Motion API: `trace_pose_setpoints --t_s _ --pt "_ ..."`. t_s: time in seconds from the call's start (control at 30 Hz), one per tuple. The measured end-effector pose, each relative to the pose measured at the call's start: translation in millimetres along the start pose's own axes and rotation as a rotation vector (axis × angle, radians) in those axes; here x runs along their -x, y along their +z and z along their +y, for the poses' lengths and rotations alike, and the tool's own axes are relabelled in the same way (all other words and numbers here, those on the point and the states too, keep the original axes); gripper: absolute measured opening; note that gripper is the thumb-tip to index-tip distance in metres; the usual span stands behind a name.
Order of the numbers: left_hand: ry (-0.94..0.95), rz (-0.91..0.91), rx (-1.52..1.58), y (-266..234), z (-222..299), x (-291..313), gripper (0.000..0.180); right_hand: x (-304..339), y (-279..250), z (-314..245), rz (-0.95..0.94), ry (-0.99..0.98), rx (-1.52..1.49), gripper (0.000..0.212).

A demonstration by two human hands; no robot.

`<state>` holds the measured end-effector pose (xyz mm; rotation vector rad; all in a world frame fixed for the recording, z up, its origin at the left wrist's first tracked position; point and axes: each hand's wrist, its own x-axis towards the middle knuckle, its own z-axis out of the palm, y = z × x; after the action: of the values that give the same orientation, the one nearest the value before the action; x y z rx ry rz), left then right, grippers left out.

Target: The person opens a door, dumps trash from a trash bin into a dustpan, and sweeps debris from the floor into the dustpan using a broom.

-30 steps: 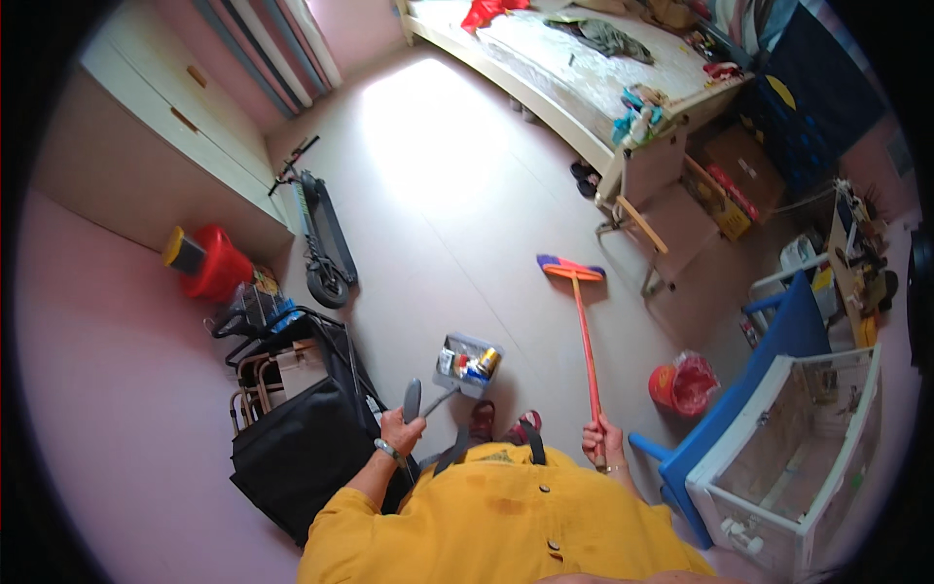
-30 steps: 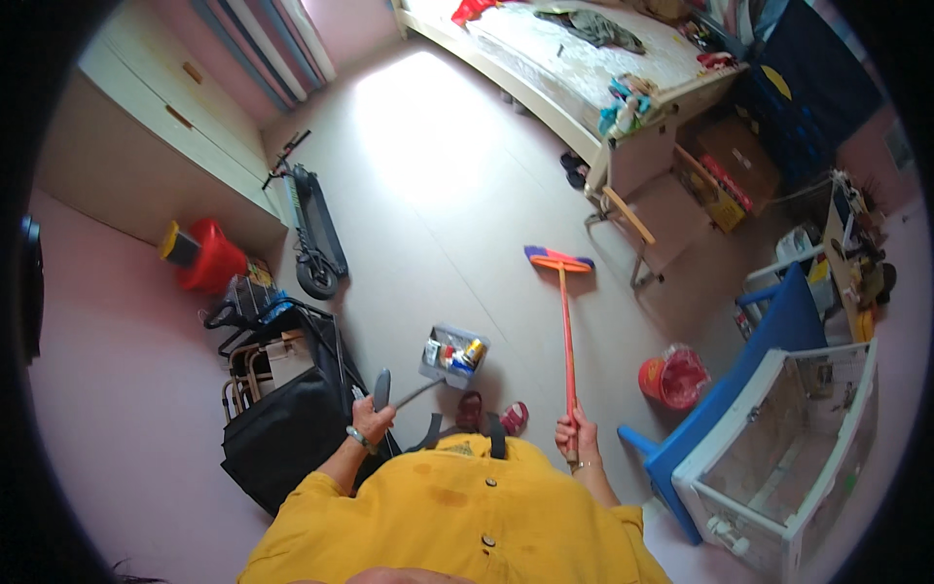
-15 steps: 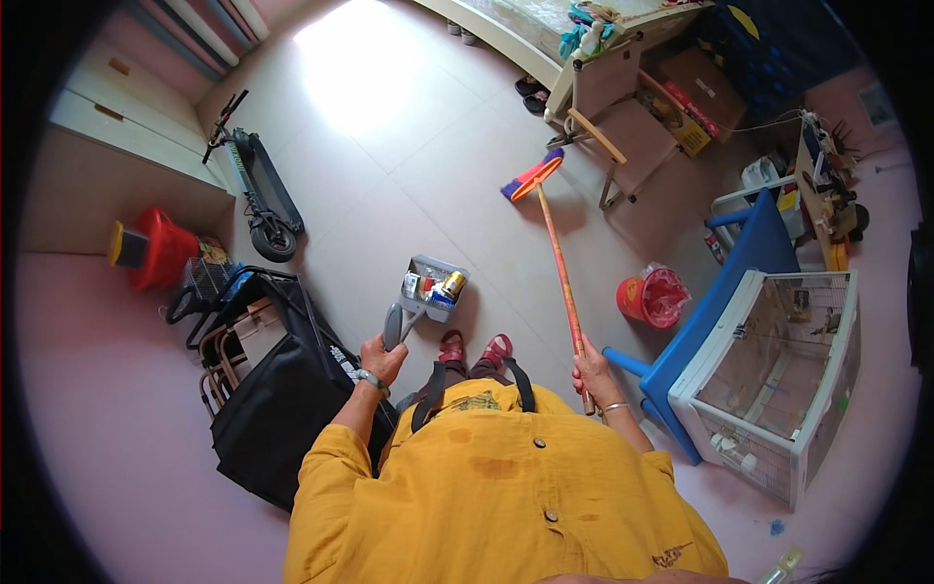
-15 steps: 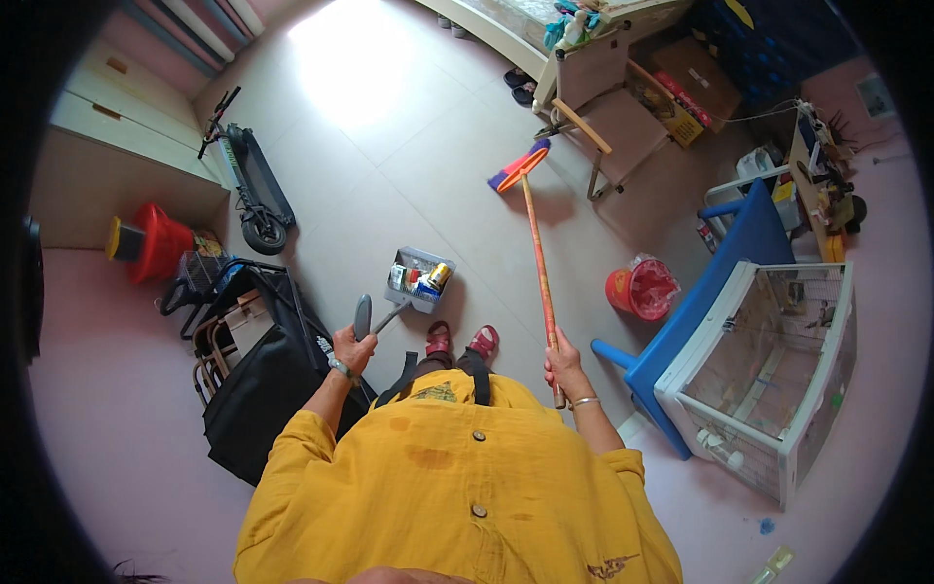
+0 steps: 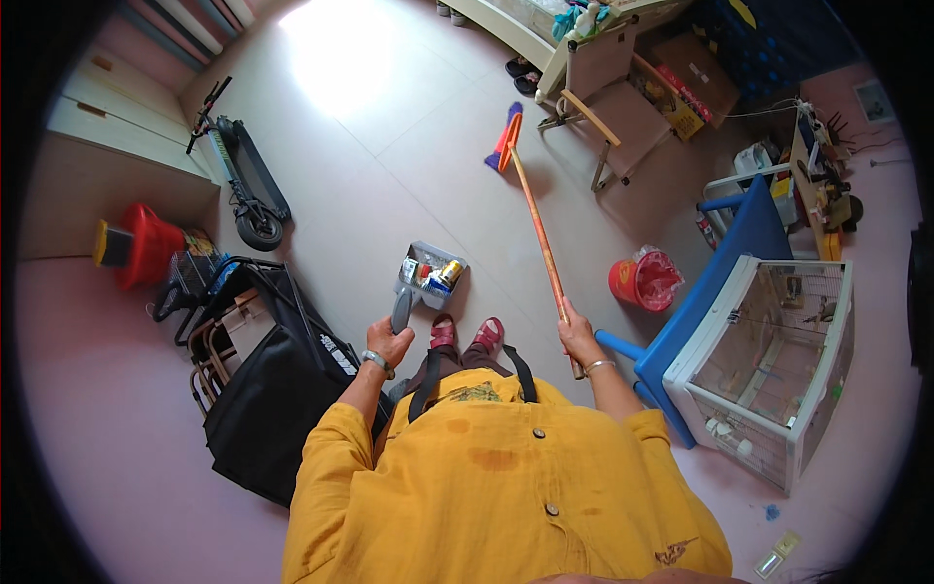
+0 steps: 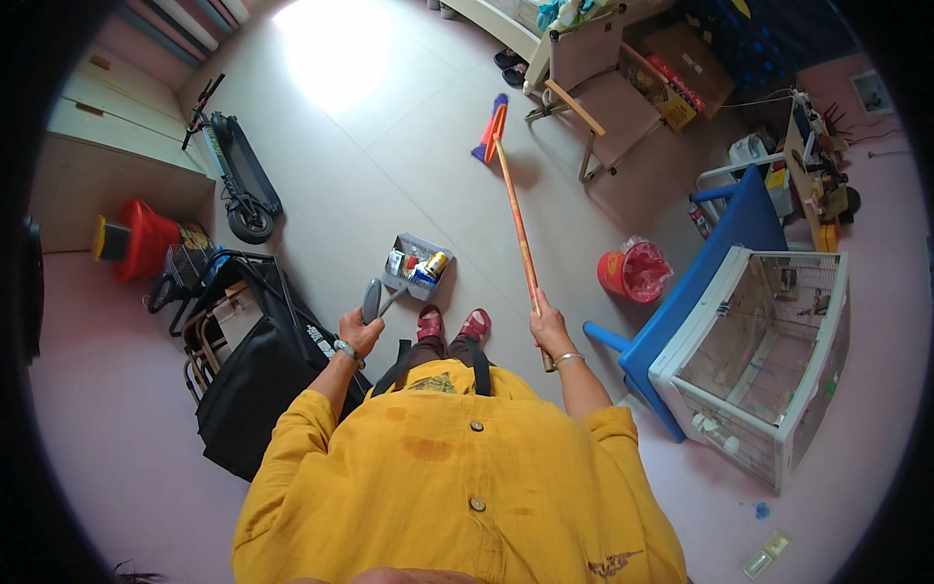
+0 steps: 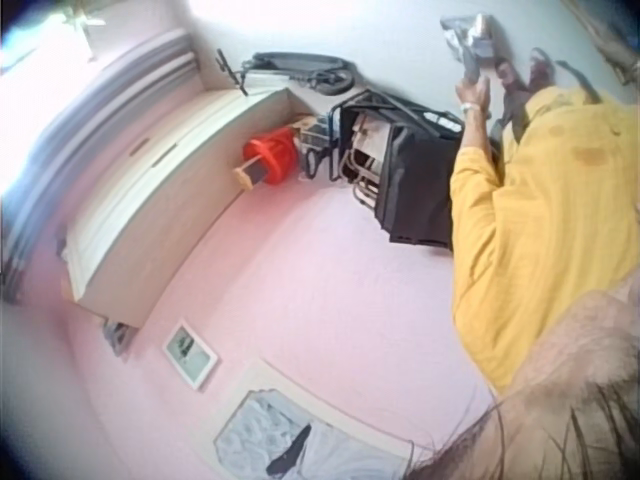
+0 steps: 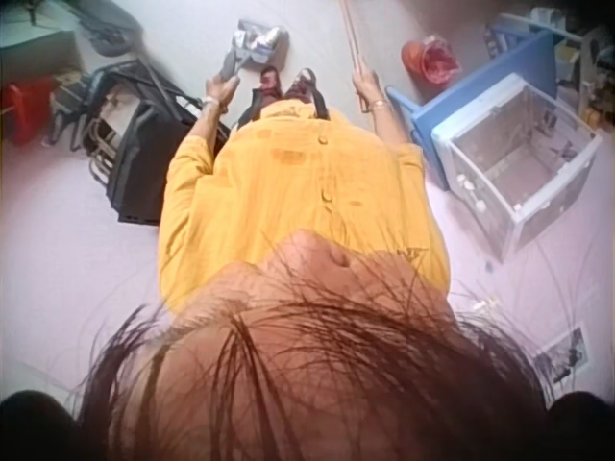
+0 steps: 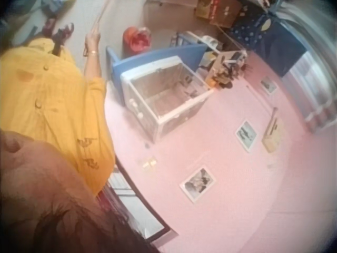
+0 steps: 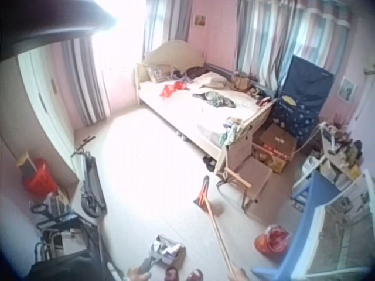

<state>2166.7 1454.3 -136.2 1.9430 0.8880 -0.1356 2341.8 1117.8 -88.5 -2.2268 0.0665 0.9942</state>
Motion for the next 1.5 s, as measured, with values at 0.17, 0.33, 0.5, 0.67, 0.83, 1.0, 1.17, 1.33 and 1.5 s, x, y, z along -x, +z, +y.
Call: trace_pose_setpoints --t_s 0.17,0.33,0.5,0.67,0.83,1.0,1.17,1.33,1.5 --pt "0.002 0.011 -0.014 0.4 -2.4 -2.2 0.023 19.9 -11.1 17.5 -0.019 0.045 0.223 0.060" --pt "0.023 -0.006 -0.011 -4.1 10.2 2.2 0.023 23.7 -10.1 17.5 -0.015 0.038 0.178 0.060" --pt "0.032 0.007 0.017 -2.4 6.9 1.0 0.022 -11.0 -5.4 -9.0 0.047 -0.003 0.197 0.060" --pt "0.028 0.013 0.003 -2.8 8.7 3.6 0.022 30.6 -16.0 25.0 -0.031 0.018 0.214 0.060" --pt "0.072 0.003 0.004 -0.2 2.8 -0.7 0.021 -14.8 -11.9 -5.9 0.029 0.015 0.226 0.061" --pt "0.061 0.022 0.005 -1.5 2.1 3.6 0.020 4.2 -15.1 4.6 0.015 0.052 0.291 0.062" --pt "0.051 0.045 0.059 -0.1 4.5 5.3 0.019 -3.1 -17.9 4.6 -0.007 -0.012 0.250 0.062" --pt "-0.003 0.008 0.019 -2.9 4.0 1.7 0.025 -4.8 -17.1 -3.6 -0.006 0.024 0.264 0.062" --pt "0.010 0.037 0.018 -1.4 11.1 4.9 0.024 21.1 -21.2 4.3 -0.053 0.088 0.309 0.063"
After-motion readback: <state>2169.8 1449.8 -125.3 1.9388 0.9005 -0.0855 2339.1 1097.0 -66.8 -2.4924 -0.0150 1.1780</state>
